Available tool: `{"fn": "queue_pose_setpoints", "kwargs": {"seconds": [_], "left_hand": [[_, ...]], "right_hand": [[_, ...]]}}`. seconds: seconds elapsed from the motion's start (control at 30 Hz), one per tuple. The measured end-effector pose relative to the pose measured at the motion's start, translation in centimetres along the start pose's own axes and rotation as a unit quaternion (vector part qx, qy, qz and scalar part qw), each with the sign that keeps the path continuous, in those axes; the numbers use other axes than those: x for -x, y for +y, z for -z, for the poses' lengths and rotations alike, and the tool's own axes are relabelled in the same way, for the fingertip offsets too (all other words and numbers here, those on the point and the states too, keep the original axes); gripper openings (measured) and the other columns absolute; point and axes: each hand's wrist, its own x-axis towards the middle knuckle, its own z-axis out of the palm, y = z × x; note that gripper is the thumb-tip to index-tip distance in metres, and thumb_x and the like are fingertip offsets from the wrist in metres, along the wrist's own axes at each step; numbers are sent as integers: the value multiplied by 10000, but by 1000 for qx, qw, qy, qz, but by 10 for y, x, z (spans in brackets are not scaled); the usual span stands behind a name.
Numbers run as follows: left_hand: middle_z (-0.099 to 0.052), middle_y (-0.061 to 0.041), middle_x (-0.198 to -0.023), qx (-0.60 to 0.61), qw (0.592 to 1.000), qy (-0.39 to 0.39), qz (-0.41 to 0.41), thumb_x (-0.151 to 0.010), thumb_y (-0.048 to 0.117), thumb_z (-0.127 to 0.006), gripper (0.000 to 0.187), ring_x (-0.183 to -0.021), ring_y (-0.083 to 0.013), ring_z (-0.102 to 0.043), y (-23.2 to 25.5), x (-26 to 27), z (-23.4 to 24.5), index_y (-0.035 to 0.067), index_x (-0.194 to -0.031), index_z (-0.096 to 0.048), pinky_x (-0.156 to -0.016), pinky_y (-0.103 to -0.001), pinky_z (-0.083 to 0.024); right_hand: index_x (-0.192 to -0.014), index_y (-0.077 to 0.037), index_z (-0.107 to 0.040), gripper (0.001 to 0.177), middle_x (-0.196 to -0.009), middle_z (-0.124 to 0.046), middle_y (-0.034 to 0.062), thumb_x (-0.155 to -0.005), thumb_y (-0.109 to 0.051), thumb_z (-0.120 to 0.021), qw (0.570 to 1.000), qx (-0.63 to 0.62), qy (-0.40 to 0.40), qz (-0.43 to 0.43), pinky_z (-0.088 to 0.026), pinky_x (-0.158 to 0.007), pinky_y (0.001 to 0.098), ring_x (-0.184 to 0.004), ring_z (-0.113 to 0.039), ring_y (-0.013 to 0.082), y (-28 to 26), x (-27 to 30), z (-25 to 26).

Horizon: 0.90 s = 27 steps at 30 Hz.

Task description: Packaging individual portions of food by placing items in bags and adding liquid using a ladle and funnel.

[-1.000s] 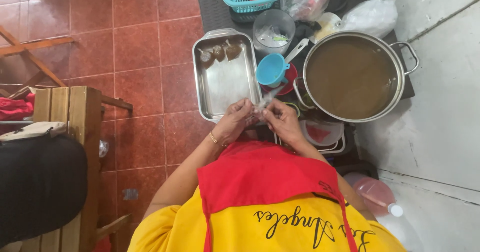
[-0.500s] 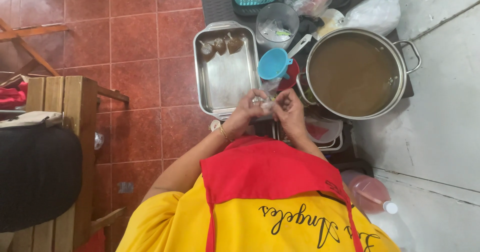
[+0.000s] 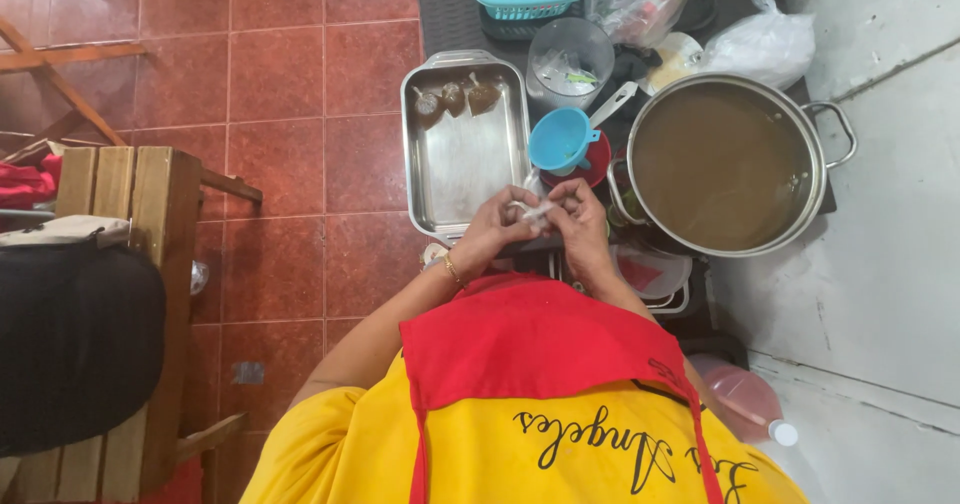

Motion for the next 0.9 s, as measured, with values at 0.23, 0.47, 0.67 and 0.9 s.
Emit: {"fn": "queue_pose_setpoints", "kwargs": {"seconds": [0.23,0.47,0.67,0.9], "left_hand": [[-625,-25,-704,-75,990,115,-28,-700,80,-637,380,-655,-85,-527,-8,-14,33,132,-1060,-528,-645,-199,-428],[-644,-42,-732,-93,995,38,-8,-712,164,-671,398,-648,-125,-588,6,-11,21,131,-1087,-544,-615,-231,-441],[-639,-23,-684,-114,989,76,-57,-778,86,-618,322,-625,-119,-577,-3,-15,30,142,-1077,-511,-624,-219,-451],[-555,-22,-613,-349,912,99,-193,-737,154,-660,108,-653,-200,-566,8,-9,27,237,-792,-702,-694,-300,-468]], "right_hand": [[-971,-22,-475,340,-630,-550,114,-708,20,-687,993,-70,-95,-27,-487,-395,246,-471,-577,171,-3,1,-11],[-917,-40,-523,172,-638,-580,96,-774,29,-588,1000,23,-8,5,-414,-368,169,-447,-536,94,-10,-1,-14],[-925,-51,-490,295,-625,-566,76,-718,2,-693,999,3,-33,-28,-434,-359,180,-436,-543,97,-3,-1,-12],[-728,-134,-544,111,-559,-571,72,-738,-156,-651,902,403,12,157,-420,-490,309,-522,-583,224,-31,6,-20]]}}
